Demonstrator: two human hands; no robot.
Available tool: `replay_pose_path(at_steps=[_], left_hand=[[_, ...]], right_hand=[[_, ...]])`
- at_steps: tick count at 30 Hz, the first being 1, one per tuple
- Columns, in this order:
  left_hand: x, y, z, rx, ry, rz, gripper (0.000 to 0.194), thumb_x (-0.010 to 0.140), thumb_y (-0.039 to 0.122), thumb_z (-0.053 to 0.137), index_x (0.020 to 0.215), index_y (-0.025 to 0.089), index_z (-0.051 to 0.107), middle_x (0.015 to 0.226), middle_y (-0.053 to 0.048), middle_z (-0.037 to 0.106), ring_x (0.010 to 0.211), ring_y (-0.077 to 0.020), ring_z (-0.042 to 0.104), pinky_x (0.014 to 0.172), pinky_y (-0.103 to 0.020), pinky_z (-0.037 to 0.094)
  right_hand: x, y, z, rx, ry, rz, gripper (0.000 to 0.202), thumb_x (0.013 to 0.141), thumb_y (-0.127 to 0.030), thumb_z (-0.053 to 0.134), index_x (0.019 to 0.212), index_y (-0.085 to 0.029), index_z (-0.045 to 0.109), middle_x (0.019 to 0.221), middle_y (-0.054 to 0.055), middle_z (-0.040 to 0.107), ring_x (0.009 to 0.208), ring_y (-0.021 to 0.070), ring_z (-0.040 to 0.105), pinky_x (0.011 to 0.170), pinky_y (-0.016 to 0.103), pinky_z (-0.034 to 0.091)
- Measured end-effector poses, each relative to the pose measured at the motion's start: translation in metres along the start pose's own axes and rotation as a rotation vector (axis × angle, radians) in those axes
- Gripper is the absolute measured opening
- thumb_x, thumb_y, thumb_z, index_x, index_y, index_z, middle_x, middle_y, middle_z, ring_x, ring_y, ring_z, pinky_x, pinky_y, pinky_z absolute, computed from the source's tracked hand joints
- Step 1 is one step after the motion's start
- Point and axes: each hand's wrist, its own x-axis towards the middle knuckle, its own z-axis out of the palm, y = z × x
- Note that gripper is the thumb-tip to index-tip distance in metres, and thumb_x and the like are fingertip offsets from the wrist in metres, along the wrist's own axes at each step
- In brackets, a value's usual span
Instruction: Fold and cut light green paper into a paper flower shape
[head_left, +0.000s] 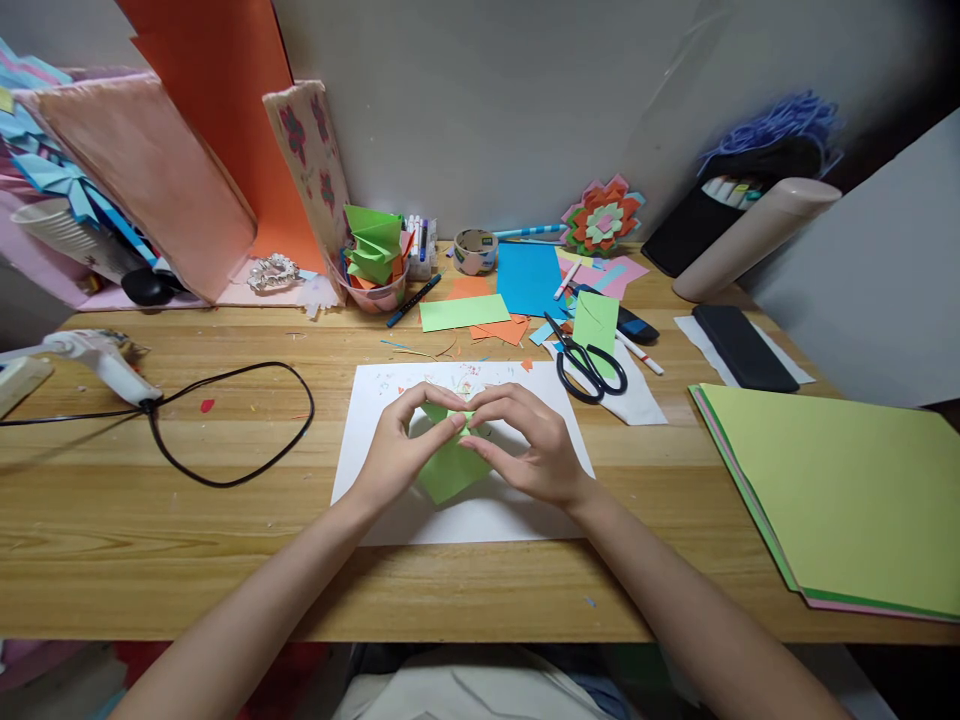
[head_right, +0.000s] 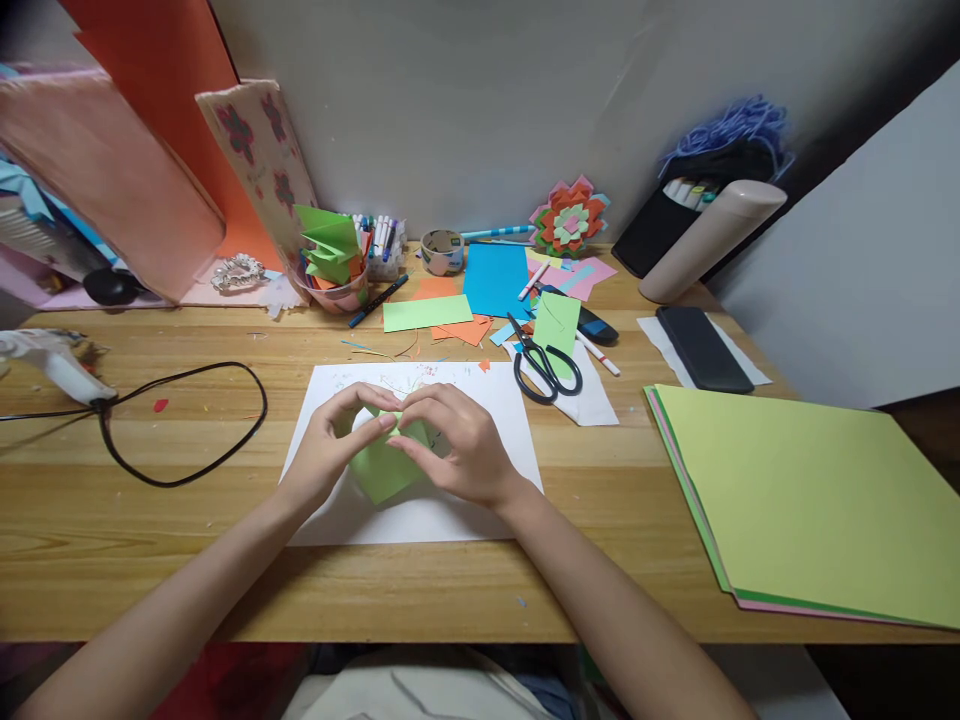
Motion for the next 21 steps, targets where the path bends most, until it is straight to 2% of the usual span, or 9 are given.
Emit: replay_pose_path(at_steps=[4, 10, 21], left_hand=[[0.001, 0.001, -0.002, 0.025, -0.022, -0.002, 0.011, 0.077, 0.029, 0.062, 0.084, 0.021, 0.06, 0.093, -0.002, 0.061, 0.094, -0.0176, 0.056, 0.087, -0.031, 0.039], [0.004, 0.006, -0.01, 0.109, -0.14, 0.005, 0.023, 0.074, 0.031, 0.066, 0.095, 0.022, 0.061, 0.102, -0.003, 0.061, 0.1, -0.0185, 0.054, 0.09, -0.03, 0.037], [0.001, 0.002, -0.005, 0.166, -0.022, 0.071, 0.02, 0.075, 0.029, 0.065, 0.093, 0.021, 0.065, 0.094, -0.004, 0.065, 0.09, -0.0189, 0.058, 0.081, -0.029, 0.042]], right_hand=[[0.0, 0.001, -0.001, -0.009, 0.004, -0.005, 0.013, 0.078, -0.014, 0.061, 0.088, -0.021, 0.059, 0.089, 0.006, 0.063, 0.086, 0.0179, 0.059, 0.076, 0.034, 0.05], [-0.001, 0.005, -0.002, -0.016, 0.018, 0.01, 0.011, 0.079, -0.014, 0.059, 0.087, -0.021, 0.058, 0.088, 0.006, 0.063, 0.086, 0.0186, 0.06, 0.076, 0.036, 0.05], [0.0, 0.004, -0.001, -0.039, 0.045, 0.02, 0.01, 0.08, -0.013, 0.057, 0.087, -0.021, 0.059, 0.085, 0.006, 0.064, 0.083, 0.0187, 0.06, 0.073, 0.035, 0.05]])
